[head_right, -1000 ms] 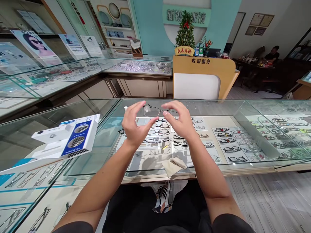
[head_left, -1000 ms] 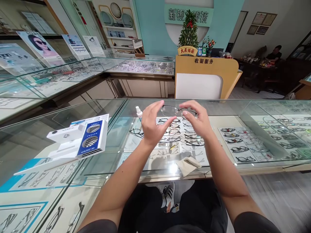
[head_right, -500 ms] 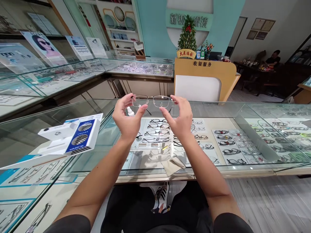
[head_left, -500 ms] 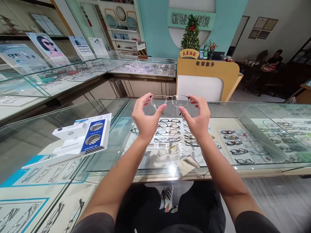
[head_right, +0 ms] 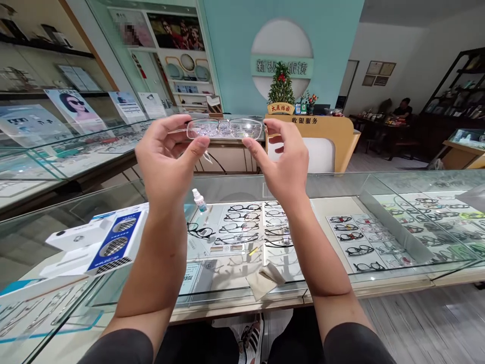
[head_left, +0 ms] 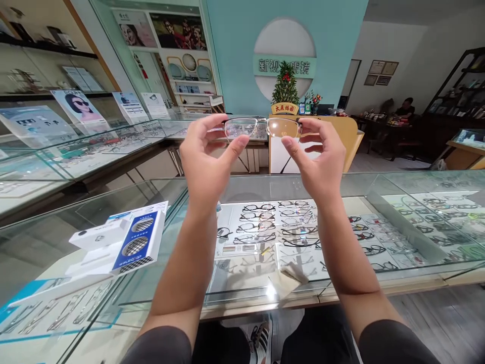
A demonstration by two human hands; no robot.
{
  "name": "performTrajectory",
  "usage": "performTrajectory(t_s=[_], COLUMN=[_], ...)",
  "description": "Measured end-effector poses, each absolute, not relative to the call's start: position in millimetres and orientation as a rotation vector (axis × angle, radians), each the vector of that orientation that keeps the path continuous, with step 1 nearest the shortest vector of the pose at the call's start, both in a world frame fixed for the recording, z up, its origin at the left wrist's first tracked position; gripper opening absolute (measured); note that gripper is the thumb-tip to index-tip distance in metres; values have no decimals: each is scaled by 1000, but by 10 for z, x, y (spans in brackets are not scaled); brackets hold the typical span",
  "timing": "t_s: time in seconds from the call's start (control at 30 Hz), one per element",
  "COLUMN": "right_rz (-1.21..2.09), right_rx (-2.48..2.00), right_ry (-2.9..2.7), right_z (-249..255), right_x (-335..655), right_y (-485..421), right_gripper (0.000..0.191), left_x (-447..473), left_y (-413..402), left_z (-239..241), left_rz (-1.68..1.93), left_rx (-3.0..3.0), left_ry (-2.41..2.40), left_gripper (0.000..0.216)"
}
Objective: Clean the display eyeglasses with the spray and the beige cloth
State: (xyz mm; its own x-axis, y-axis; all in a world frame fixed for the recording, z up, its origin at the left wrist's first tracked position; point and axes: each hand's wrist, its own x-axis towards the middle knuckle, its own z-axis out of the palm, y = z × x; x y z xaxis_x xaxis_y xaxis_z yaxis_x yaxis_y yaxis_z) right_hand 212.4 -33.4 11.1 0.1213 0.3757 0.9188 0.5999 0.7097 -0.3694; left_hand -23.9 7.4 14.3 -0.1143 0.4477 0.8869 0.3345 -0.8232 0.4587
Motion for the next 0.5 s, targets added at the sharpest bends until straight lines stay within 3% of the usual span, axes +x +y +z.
performTrajectory(t_s=[0.5], right_rz=[-160], right_rx=[-878], right_ry=[-1509], right_z=[35], right_x=[2099], right_y=[-350], right_gripper=[43], left_x=[-141], left_y=[90], left_z=[-79], left_rz=[2170], left_rx=[1921], left_ry=[964], left_gripper=[59])
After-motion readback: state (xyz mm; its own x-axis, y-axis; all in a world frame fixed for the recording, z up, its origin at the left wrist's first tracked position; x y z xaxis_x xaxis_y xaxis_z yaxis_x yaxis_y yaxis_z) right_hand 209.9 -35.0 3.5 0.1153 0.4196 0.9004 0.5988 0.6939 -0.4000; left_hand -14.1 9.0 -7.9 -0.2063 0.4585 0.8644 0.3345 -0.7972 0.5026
